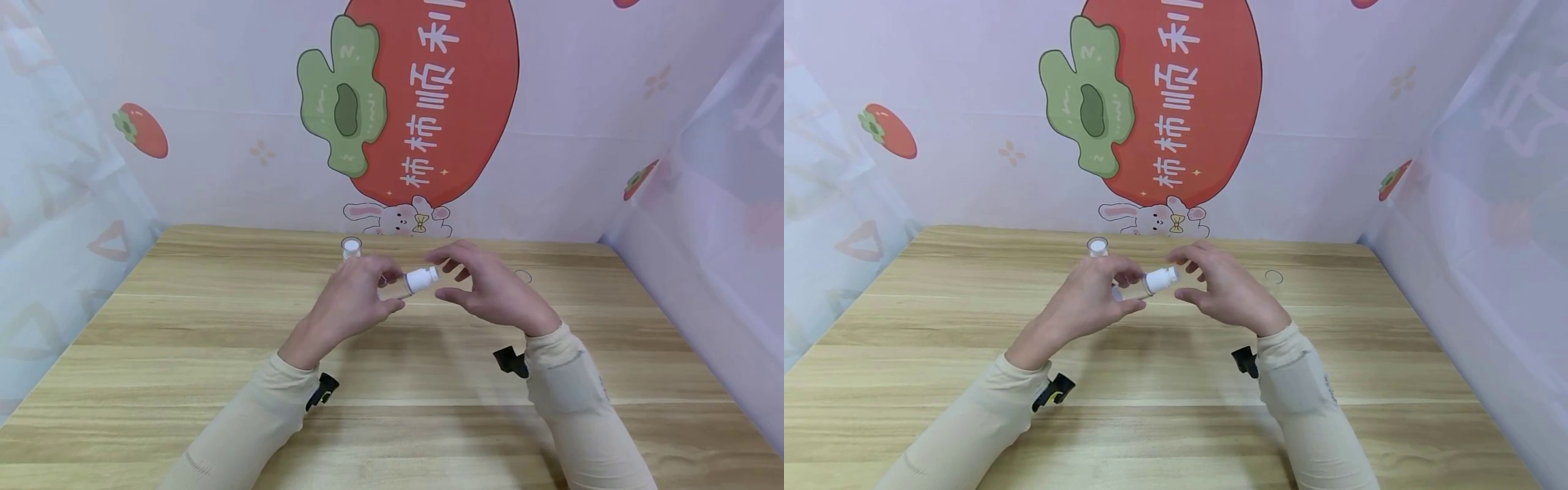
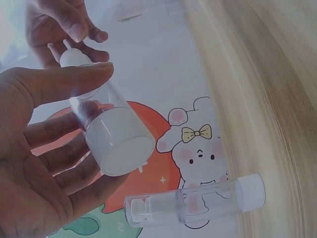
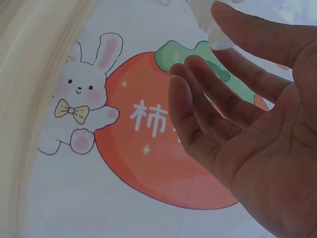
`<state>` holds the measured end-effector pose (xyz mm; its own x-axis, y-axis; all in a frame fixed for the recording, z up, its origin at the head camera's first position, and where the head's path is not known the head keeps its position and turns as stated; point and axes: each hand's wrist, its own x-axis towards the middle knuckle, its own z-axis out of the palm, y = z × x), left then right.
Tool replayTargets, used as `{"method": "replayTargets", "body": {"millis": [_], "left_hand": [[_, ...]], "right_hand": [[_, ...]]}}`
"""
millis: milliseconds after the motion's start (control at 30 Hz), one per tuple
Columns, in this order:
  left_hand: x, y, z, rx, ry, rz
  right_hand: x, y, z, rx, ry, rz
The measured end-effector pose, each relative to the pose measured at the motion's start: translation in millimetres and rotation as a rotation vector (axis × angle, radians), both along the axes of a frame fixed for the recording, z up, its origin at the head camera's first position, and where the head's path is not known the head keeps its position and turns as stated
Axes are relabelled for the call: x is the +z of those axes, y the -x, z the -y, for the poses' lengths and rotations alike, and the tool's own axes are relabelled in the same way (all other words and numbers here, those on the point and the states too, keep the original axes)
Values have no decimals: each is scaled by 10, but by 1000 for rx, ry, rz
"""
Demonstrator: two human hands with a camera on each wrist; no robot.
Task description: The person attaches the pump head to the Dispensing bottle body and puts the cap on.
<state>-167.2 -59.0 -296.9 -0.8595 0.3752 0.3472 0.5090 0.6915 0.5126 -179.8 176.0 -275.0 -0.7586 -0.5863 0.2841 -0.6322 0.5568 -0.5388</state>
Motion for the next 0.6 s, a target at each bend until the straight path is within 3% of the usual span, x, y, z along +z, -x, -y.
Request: {"method": "replayTargets", "body": {"millis": [600], "left_hand": [[-9, -9, -13, 20, 13, 4]], "right_hand": [[2, 158, -260, -193, -55, -7]]}}
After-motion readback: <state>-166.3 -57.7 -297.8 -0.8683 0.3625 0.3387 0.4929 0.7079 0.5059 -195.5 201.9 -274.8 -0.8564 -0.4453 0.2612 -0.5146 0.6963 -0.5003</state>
